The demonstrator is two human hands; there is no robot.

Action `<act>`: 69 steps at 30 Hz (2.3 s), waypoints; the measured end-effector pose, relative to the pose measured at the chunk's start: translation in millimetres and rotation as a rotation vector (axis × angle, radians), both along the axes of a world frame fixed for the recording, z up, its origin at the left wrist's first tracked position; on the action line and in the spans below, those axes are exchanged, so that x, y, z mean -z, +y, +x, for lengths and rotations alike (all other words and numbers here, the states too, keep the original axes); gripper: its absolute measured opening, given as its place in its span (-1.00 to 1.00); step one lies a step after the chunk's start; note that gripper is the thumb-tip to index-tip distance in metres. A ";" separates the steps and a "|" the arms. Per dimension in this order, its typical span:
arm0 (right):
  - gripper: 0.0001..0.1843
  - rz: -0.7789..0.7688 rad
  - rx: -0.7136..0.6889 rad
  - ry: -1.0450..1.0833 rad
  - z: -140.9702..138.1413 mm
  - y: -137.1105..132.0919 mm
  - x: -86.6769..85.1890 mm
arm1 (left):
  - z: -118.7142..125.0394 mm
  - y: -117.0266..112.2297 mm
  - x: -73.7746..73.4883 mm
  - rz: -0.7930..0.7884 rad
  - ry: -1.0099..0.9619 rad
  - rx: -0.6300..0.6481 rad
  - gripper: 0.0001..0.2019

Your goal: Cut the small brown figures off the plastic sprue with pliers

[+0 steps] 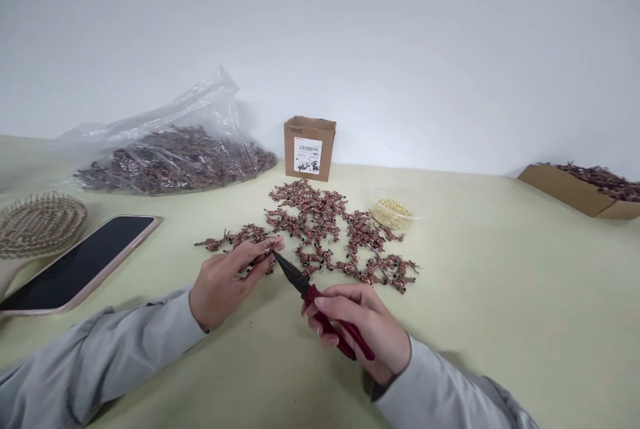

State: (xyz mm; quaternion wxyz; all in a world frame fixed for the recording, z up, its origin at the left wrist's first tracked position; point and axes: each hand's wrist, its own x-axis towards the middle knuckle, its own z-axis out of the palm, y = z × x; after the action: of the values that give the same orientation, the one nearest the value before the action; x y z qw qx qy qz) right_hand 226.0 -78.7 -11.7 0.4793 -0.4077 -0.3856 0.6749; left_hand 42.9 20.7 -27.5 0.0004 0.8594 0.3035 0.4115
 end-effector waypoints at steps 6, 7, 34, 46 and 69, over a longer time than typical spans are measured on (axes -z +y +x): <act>-0.88 0.010 -0.025 0.021 4.5 3.5 2.3 | 4.2 -0.1 2.5 -0.278 -0.093 0.020 -0.97; -0.88 0.025 -0.027 -0.033 6.0 3.7 2.3 | 4.7 0.0 2.5 -0.315 -0.115 0.028 -0.96; -0.78 1.329 0.374 -1.665 29.7 13.0 29.2 | 5.2 1.4 7.2 -0.197 -0.003 0.022 -0.90; -0.78 1.320 0.356 -1.654 29.4 12.7 29.0 | 4.7 1.2 8.9 -0.193 -0.005 0.027 -0.90; -0.78 0.121 -0.030 -0.359 24.1 2.8 3.3 | 0.9 0.9 9.6 0.253 0.032 0.050 -0.92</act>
State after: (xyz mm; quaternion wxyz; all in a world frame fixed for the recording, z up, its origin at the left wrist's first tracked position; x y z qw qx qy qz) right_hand 250.1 -75.9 -15.0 0.4163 -0.4862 -0.5106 0.5741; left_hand 43.8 21.5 -37.1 -0.1028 0.8663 0.2277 0.4326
